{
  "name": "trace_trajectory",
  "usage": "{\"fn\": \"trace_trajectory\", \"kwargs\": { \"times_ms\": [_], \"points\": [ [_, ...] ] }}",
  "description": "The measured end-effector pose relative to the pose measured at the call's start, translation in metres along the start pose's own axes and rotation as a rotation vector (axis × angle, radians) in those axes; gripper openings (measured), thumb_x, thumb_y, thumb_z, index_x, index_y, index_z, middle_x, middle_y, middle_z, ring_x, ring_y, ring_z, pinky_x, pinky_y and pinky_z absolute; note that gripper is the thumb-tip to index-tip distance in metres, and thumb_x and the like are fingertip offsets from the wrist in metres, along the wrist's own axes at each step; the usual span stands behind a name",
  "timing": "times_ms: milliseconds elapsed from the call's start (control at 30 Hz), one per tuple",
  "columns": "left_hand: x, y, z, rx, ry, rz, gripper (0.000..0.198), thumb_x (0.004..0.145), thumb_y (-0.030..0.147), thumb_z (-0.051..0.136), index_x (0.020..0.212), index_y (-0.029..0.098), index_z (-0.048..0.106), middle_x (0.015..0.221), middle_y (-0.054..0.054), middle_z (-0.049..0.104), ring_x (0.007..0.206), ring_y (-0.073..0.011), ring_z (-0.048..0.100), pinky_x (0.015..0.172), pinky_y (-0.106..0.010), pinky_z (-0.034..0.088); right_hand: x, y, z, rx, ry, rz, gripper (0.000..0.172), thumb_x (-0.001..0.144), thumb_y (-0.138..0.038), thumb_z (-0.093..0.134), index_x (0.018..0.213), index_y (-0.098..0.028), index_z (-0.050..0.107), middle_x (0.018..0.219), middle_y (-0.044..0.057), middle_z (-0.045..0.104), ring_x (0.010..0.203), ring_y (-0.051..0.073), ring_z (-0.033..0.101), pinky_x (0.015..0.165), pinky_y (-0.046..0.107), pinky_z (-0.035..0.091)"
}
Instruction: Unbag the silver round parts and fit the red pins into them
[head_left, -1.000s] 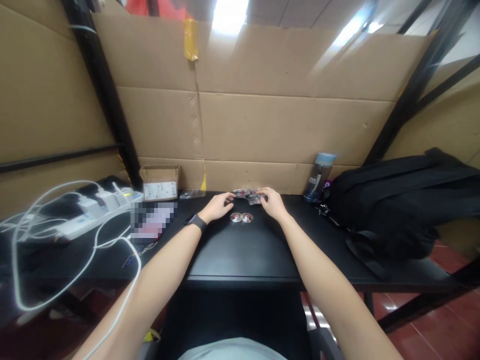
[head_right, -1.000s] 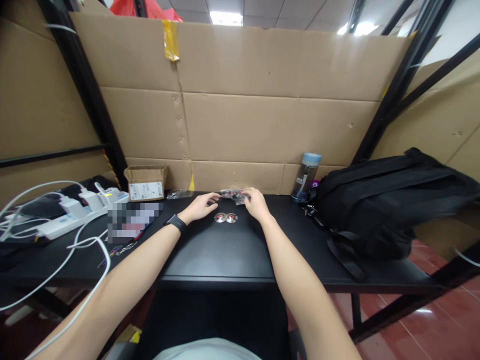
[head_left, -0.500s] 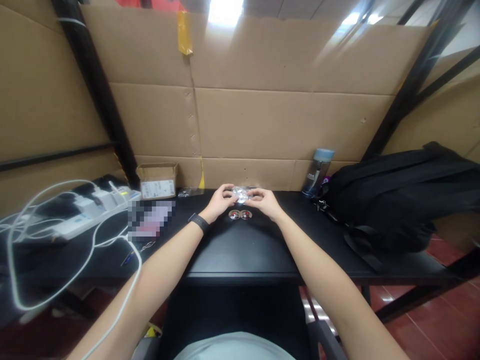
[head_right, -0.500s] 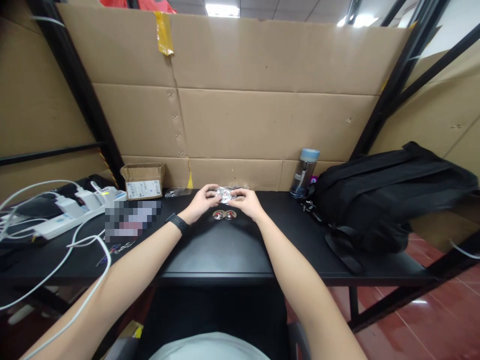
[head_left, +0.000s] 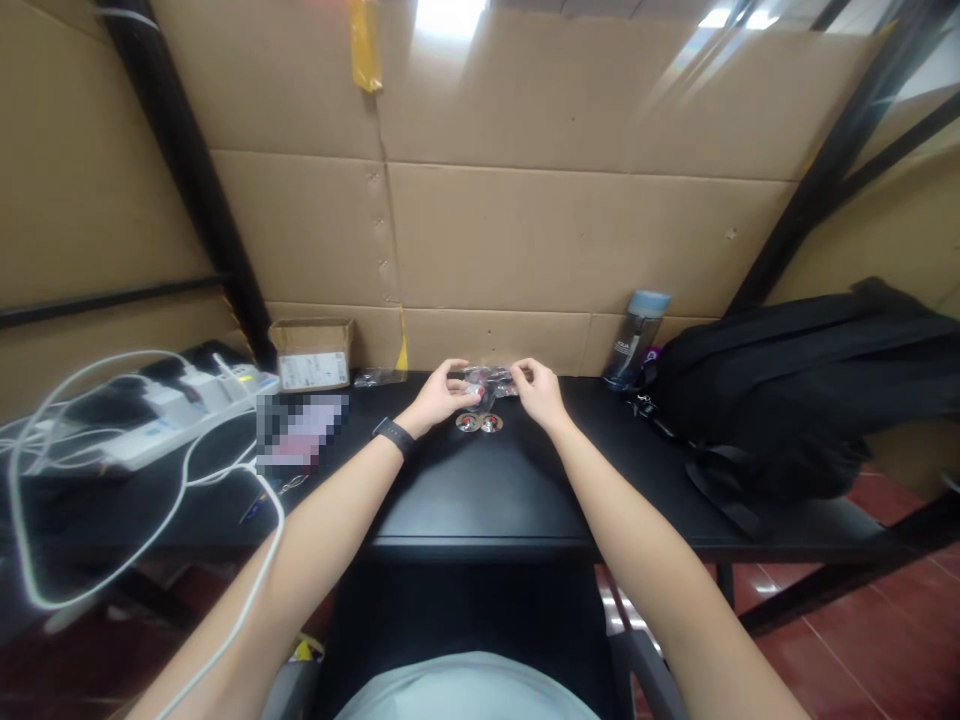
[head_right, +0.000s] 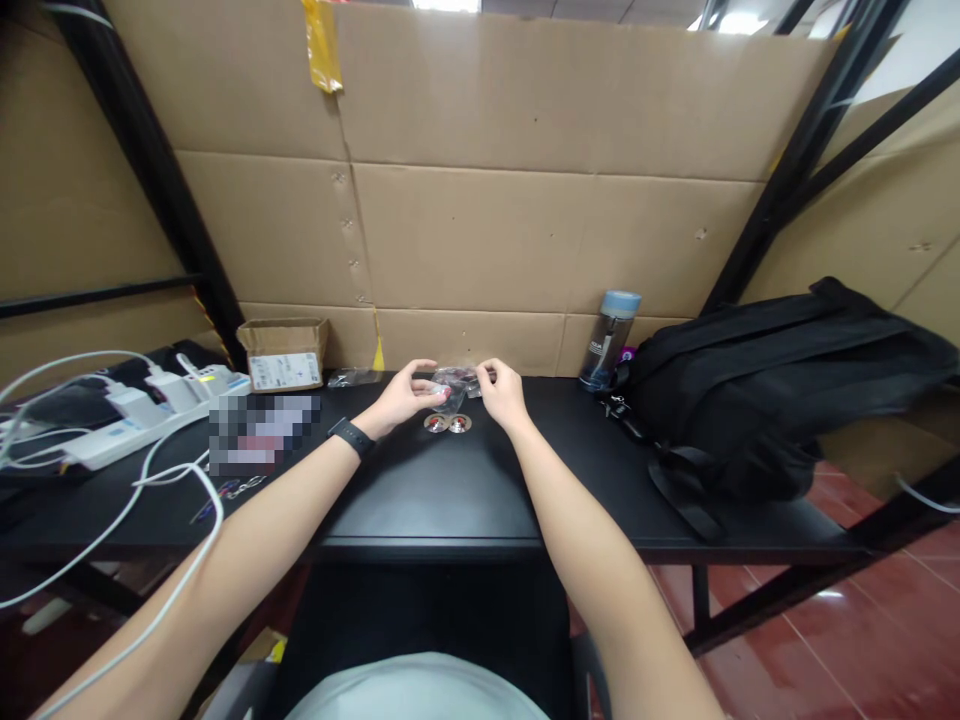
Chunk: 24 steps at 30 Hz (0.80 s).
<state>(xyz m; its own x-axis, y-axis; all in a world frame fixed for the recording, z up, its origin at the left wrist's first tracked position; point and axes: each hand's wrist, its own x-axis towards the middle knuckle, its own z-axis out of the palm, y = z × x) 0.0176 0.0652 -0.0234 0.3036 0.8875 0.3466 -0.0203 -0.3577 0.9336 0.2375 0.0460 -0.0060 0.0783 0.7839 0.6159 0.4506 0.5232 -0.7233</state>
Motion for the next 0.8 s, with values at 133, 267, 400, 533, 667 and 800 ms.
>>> {"fn": "trace_trajectory", "kwargs": {
  "times_ms": [133,267,400,533,667,800],
  "points": [
    [0.001,0.004,-0.001,-0.007,-0.005,0.015,0.048,0.073,0.039,0.089,0.108,0.014,0.067,0.096,-0.012,0.078,0.091,-0.0249,0.076,0.084,-0.04,0.062,-0.002,0.008,0.003,0.033,0.011,0.094,0.032,0.093,-0.049,0.055,0.078,-0.022,0.061,0.06,0.004,0.068,0.045,0.017,0.063,0.048,0.027,0.052],
    [0.001,0.01,-0.004,-0.009,0.075,0.074,0.05,0.085,0.047,0.077,0.126,0.021,0.064,0.108,-0.01,0.075,0.088,-0.021,0.075,0.07,-0.032,0.063,-0.008,-0.001,0.004,0.015,0.034,0.055,0.019,0.082,-0.04,0.069,0.081,-0.022,0.064,0.056,-0.001,0.065,0.046,0.015,0.06,0.052,0.027,0.052],
    [0.002,0.012,-0.005,0.038,0.196,0.116,0.057,0.078,0.043,0.085,0.126,0.02,0.065,0.092,-0.006,0.076,0.074,-0.0186,0.072,0.062,-0.027,0.059,-0.015,-0.023,0.004,0.031,0.123,-0.014,0.019,0.085,-0.04,0.065,0.09,-0.022,0.068,0.076,0.003,0.071,0.066,0.018,0.068,0.067,0.03,0.057],
    [0.004,0.009,-0.003,0.06,0.262,0.131,0.047,0.071,0.043,0.09,0.106,0.014,0.075,0.097,-0.012,0.078,0.089,-0.0249,0.075,0.076,-0.033,0.062,-0.02,-0.036,0.003,0.168,0.097,-0.018,0.024,0.092,-0.038,0.055,0.095,-0.021,0.072,0.087,0.007,0.075,0.074,0.022,0.074,0.072,0.034,0.061],
    [0.005,0.007,-0.004,0.041,0.244,0.128,0.049,0.073,0.047,0.088,0.106,0.011,0.079,0.105,-0.016,0.079,0.101,-0.0301,0.075,0.089,-0.042,0.061,-0.017,-0.031,0.008,0.287,-0.048,0.15,0.01,0.079,-0.026,0.073,0.085,-0.02,0.078,0.085,0.008,0.079,0.083,0.028,0.078,0.087,0.043,0.064],
    [0.004,0.009,-0.005,-0.015,0.156,0.119,0.057,0.078,0.053,0.083,0.115,0.01,0.077,0.115,-0.018,0.078,0.107,-0.0316,0.074,0.096,-0.045,0.058,-0.013,-0.017,0.014,0.409,-0.055,0.254,0.01,0.081,-0.022,0.075,0.09,-0.018,0.076,0.092,0.01,0.081,0.091,0.026,0.079,0.091,0.042,0.065]
  ]
}}
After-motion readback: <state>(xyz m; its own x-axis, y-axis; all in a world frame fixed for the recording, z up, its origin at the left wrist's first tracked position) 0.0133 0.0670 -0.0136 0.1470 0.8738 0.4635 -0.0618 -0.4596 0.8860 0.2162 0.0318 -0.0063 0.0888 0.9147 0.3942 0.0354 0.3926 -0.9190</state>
